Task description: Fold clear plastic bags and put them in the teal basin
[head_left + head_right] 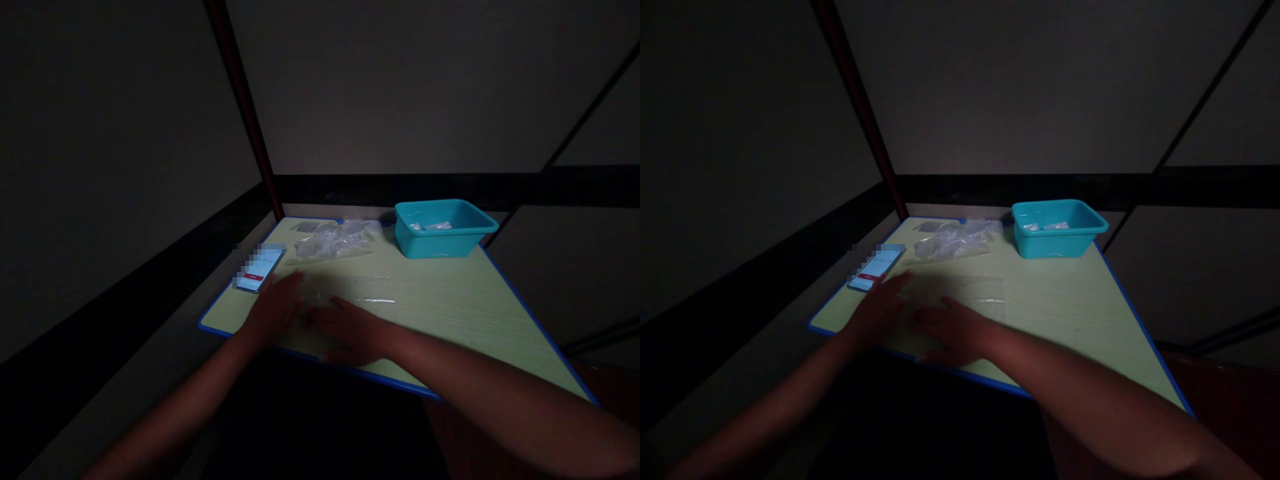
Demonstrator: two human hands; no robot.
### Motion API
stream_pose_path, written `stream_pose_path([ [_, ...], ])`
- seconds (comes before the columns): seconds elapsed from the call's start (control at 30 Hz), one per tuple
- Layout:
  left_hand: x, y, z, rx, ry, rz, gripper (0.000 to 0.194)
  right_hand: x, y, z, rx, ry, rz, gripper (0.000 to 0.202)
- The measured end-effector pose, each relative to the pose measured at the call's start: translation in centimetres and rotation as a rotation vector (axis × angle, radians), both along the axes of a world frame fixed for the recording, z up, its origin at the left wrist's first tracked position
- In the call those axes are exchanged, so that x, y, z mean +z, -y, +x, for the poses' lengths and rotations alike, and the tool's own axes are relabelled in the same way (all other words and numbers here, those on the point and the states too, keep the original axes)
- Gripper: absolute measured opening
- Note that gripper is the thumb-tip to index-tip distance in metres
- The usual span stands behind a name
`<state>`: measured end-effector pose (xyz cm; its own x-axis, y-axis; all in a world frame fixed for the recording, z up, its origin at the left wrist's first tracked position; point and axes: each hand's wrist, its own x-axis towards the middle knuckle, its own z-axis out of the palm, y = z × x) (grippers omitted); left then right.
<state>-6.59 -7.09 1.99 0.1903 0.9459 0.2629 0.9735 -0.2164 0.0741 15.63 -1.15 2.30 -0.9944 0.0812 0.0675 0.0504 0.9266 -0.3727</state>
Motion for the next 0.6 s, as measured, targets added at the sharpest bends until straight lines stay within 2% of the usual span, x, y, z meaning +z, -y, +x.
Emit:
stream_pose_path([
  [0.07,-0.1,2.1,-0.7,-0.17,-0.017,-0.09,0.048,-0.1,-0.1,-0.1,0.013,-0.018,-0.005,0.071],
  [0.17,-0.4,4.5,-1.7,-0.243,-0.019,-0.105,0.049,-0.3,-0.2,-0.1,0.02,-0.028,-0.009,0.072],
  [0.27,-0.7,5.6,-2.4,-0.252,-0.003,-0.147,0.053,-0.5,-0.2,-0.1,0.004,-0.007,-0.01,0.072],
  [0.37,-1.0,5.7,-2.7,-0.244,-0.008,-0.183,0.057,-0.5,-0.2,0.0,-0.001,0.009,-0.017,0.072],
  [0.6,-1.6,5.7,-3.1,-0.157,-0.069,-0.114,0.052,-0.3,-0.2,0.2,-0.003,0.016,-0.03,0.074],
])
